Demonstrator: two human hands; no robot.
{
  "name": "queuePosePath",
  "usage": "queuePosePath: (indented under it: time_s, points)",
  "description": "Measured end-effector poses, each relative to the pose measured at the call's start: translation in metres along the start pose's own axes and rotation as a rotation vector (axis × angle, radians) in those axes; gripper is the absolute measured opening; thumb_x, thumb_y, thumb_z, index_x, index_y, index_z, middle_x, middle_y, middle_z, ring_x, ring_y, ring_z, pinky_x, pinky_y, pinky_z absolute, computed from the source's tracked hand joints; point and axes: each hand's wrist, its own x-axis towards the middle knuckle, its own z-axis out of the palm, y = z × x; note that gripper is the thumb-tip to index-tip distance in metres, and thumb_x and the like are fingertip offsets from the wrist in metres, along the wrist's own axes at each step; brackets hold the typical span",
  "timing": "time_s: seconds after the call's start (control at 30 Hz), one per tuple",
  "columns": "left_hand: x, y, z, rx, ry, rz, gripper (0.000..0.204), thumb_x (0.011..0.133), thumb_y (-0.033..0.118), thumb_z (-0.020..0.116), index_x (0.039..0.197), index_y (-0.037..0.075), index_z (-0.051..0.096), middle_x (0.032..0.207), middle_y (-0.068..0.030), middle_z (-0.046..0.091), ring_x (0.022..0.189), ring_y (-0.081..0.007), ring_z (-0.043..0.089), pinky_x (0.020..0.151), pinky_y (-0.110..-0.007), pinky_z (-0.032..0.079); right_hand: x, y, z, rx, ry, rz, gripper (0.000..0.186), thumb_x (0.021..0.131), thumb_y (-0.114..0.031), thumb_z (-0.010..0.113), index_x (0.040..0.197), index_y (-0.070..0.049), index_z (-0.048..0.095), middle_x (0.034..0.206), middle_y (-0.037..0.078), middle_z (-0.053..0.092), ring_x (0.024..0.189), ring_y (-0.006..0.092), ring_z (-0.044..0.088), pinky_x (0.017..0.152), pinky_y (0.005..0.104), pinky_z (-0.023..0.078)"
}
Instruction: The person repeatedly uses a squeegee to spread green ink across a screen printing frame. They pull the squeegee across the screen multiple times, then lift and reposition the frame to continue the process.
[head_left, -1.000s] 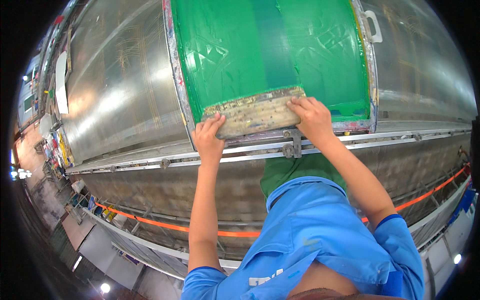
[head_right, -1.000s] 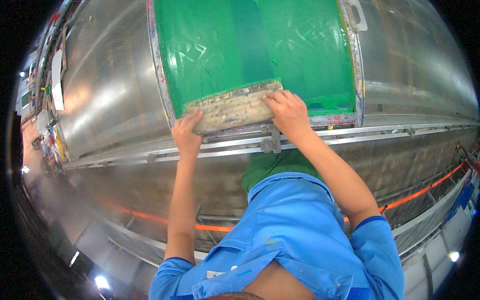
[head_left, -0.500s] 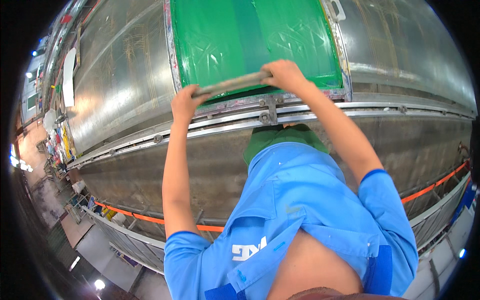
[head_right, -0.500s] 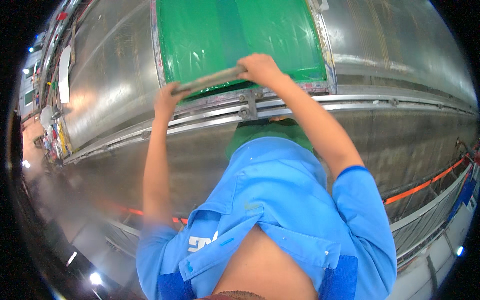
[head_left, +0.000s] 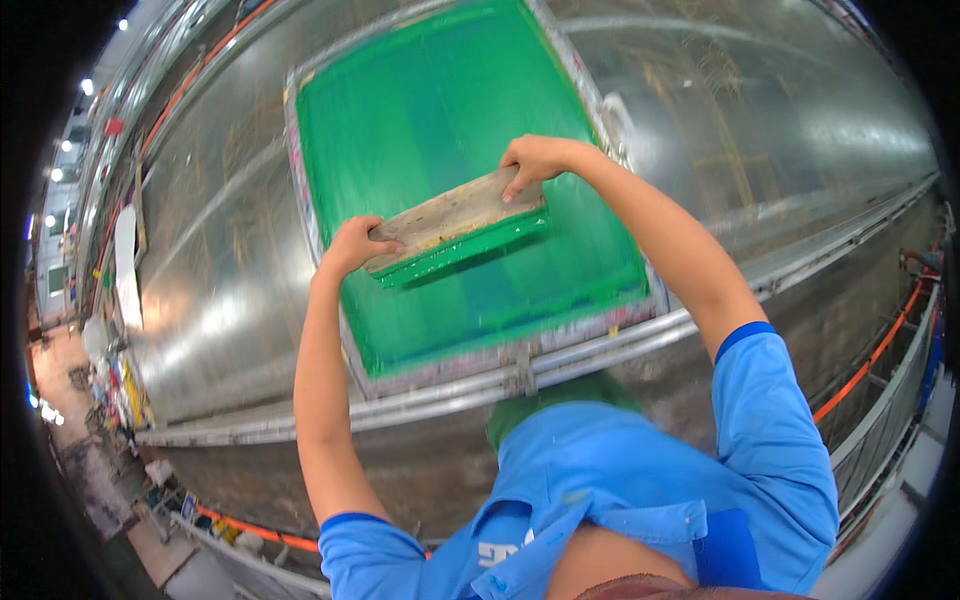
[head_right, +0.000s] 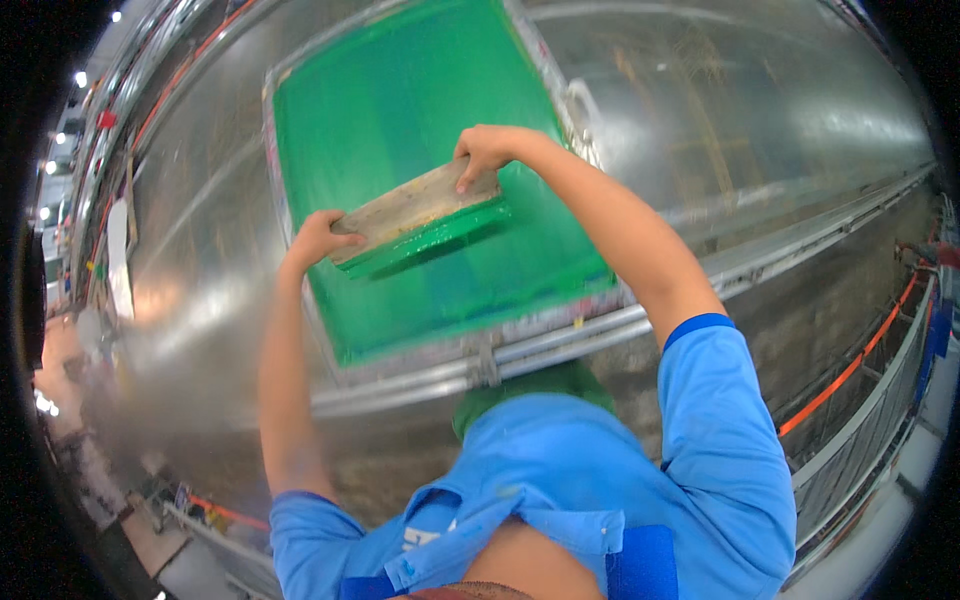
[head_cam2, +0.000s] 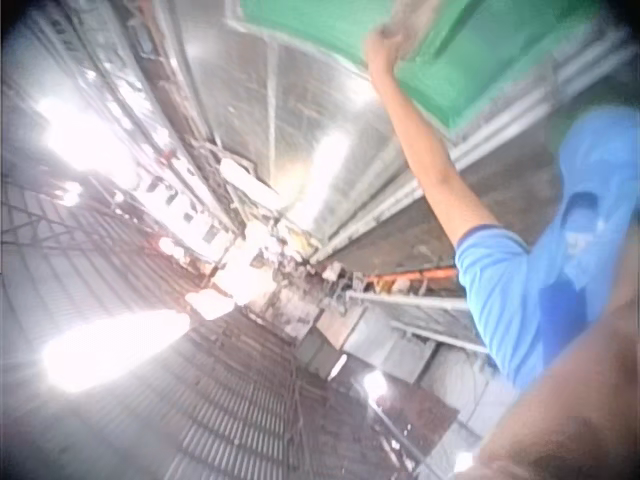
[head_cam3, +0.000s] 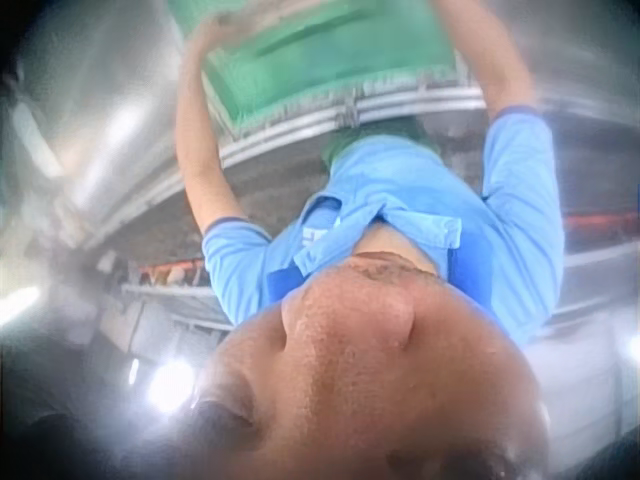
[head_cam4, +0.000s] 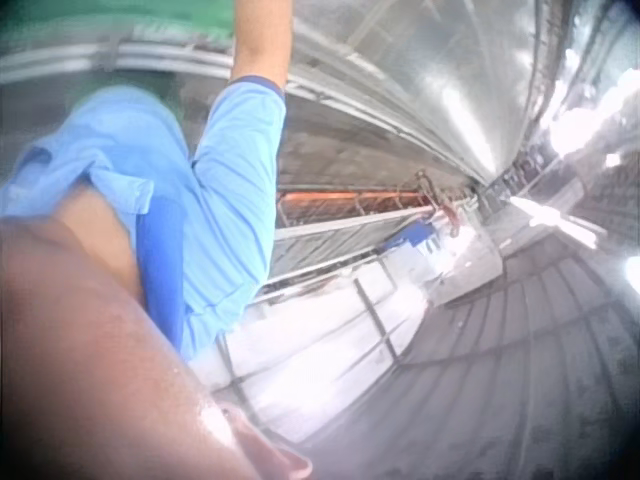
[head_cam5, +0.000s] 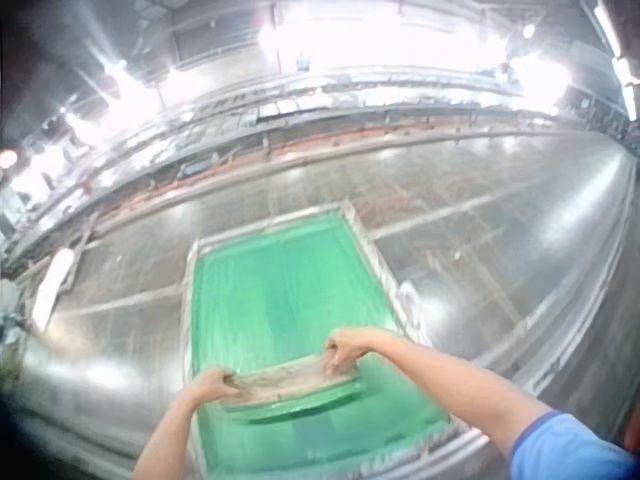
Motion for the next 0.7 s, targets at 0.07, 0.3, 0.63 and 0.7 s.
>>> queuePosePath:
  time_s: [0.07,0.3,0.63,0.7]
  points:
    - [0.064,0.018,-0.042,0.057,0.109,0.079,0.05,0.071,0.045,0.082,0.098,0.003,0.072,0.087,-0.0163,0.071,0.082,-0.0328,0.067,0.073,-0.042,0.051,0.03,0.025,-0.066,-0.153,0.152,-0.044,0.05,0.072,-0.04,0.084,0.103,-0.002,0.073,0.092,0.017,0.073,0.083,0.0295,0.068,0.074,0.0394,0.053]
    - [0.311,0.037,-0.131,0.229,0.489,0.137,0.045,0.077,0.035,0.08,0.115,0.014,0.072,0.109,-0.014,0.072,0.103,-0.033,0.067,0.086,-0.044,0.052,0.159,0.122,-0.259,-0.48,0.578,-0.056,0.034,0.074,-0.029,0.078,0.103,-0.01,0.074,0.093,0.014,0.073,0.089,0.0334,0.069,0.08,0.0446,0.053]
    - [0.416,0.042,-0.158,0.246,0.457,-0.052,0.043,0.074,0.025,0.08,0.117,0.024,0.074,0.107,-0.006,0.075,0.099,-0.0279,0.069,0.087,-0.042,0.053,0.215,0.181,-0.297,-0.457,0.773,0.112,0.035,0.064,-0.027,0.076,0.096,-0.012,0.079,0.089,0.017,0.074,0.085,0.0336,0.071,0.083,0.042,0.057]
    - [0.392,0.044,-0.137,0.3,0.476,0.013,0.041,0.075,0.021,0.078,0.116,0.027,0.075,0.105,-0.0034,0.075,0.094,-0.0251,0.069,0.084,-0.041,0.054,0.198,0.172,-0.274,-0.484,0.786,0.089,0.038,0.062,-0.028,0.076,0.098,-0.015,0.079,0.088,0.016,0.074,0.084,0.0324,0.072,0.082,0.0406,0.057]
